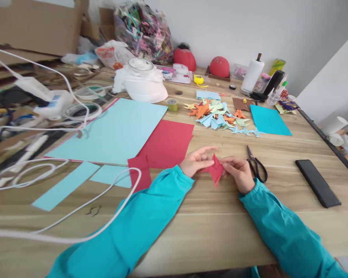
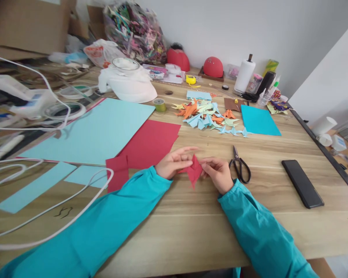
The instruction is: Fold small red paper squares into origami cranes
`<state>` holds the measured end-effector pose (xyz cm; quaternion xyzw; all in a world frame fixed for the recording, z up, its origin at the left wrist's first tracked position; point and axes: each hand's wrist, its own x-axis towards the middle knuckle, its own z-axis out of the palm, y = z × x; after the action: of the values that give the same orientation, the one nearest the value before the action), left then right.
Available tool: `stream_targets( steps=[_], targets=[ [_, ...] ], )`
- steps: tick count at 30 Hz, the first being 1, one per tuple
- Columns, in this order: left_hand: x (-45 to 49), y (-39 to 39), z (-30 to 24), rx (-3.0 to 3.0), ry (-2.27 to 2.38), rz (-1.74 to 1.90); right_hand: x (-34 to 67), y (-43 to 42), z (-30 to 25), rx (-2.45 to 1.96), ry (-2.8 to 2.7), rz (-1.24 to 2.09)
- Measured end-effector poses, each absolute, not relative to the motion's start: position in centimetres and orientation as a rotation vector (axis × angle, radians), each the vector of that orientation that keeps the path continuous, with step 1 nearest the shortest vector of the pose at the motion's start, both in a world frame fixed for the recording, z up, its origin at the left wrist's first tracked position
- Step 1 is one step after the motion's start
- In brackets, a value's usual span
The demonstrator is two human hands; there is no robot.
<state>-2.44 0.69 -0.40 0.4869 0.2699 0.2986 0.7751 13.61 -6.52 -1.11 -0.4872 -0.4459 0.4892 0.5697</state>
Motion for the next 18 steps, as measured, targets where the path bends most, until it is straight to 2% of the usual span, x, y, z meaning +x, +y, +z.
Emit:
stream_targets(
  steps=[5, 18],
  targets=[
    [-2.6, 0.17, -0.54, 1.269, 0.611, 0.606, 13.4, -6.33, -0.91, -1.201, -0.991, 1.079],
    [-2.09, -0.04, -1.16, 1.264, 0.699, 0.72, 13.46, -6.37, -0.9, -1.127, -1.047, 1.107]
  ],
)
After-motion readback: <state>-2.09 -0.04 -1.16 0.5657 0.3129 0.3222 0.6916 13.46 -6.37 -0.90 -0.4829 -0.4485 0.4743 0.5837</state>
